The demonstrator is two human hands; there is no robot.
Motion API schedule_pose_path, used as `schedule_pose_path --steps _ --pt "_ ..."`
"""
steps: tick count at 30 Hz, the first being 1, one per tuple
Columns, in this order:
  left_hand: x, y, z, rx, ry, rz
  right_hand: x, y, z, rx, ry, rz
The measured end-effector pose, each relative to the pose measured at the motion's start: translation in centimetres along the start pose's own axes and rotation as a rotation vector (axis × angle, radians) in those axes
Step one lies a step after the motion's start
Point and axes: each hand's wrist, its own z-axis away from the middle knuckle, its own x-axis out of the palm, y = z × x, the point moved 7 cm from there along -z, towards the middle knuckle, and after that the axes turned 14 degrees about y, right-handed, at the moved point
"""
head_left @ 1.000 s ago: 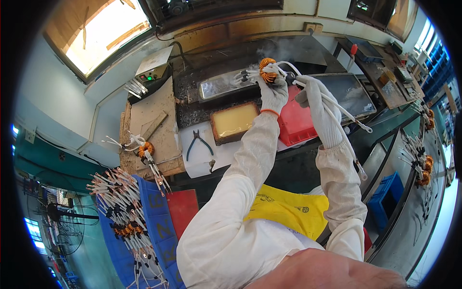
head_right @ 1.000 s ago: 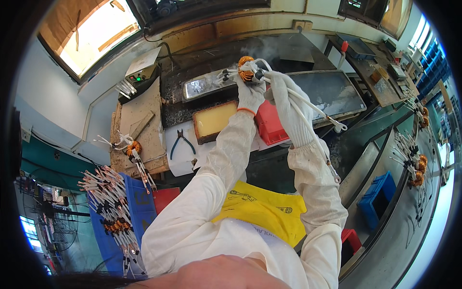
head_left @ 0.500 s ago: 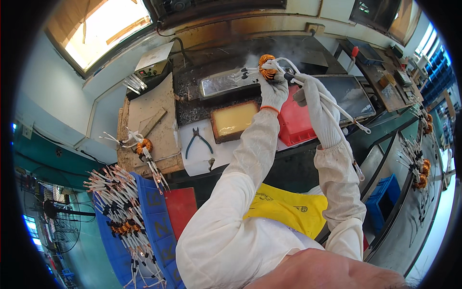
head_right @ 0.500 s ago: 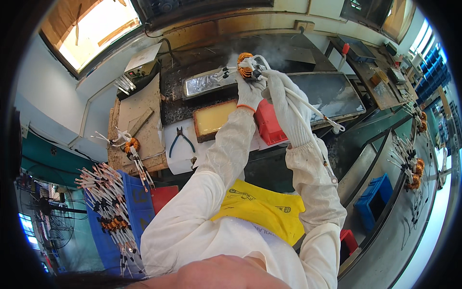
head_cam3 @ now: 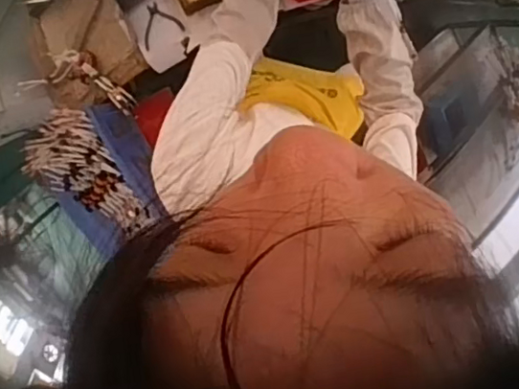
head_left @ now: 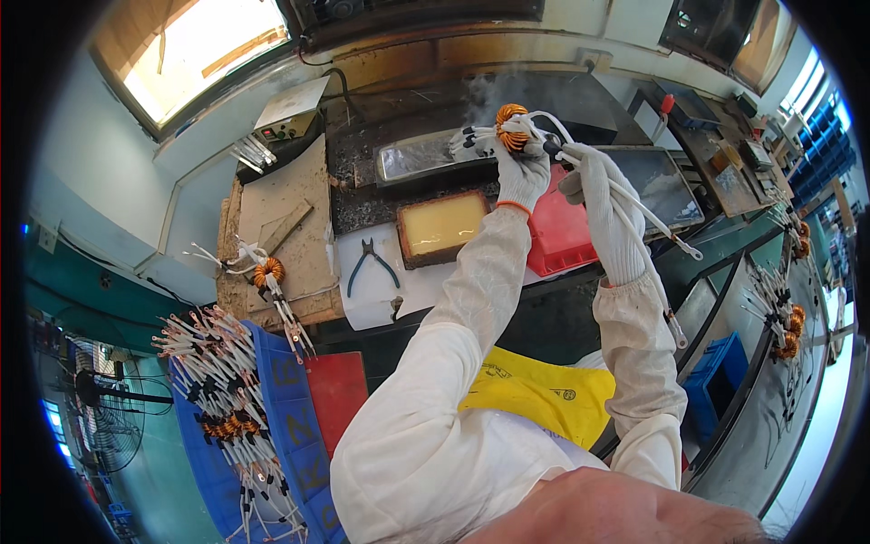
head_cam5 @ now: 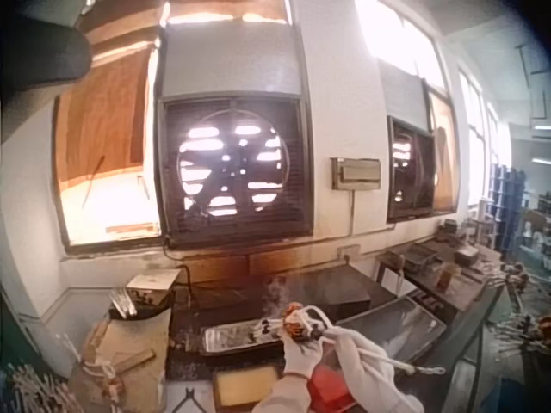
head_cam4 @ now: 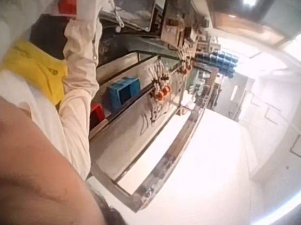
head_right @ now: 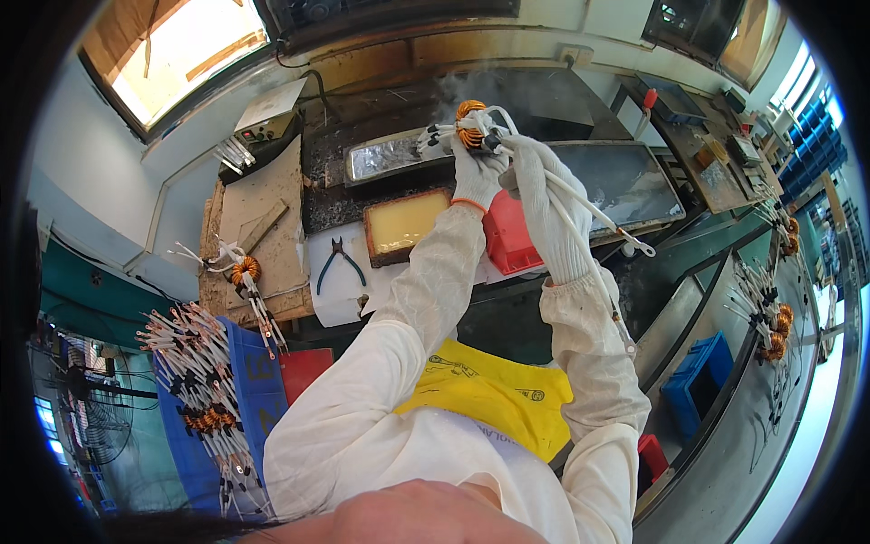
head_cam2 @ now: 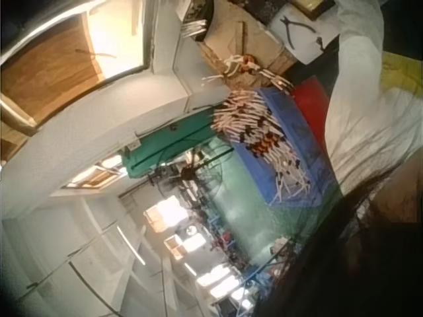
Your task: Tinning the ends of electrical wire harnesses using a solder pot.
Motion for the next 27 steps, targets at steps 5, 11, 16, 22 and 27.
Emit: schedule_pose_path --steps 5,11,16,22,27 --pt "0.0 0.6 0.0 0.046 -0.048 -0.029 0.1 -0.1 0.1 0.003 -0.011 -0.032" --pt "0.5 1.2 0.5 0.038 -0.039 -0.016 0.4 -0.2 0.1 0.023 -0.021 -0.076" --pt "0.6 1.7 0.3 -0.028 -0.120 -0.002 -0.2 -0.7 0.4 0.044 0.012 -0.078" --pt "0.0 -0.2 0.6 -0.130 -0.138 -0.007 -1.9 -1.0 0.8 -0.001 0.030 -0.082" --pt "0.4 -1.2 1.8 -0.131 -0.172 -0.014 -2.9 -1.9 1.4 -0.025 0.056 -0.035"
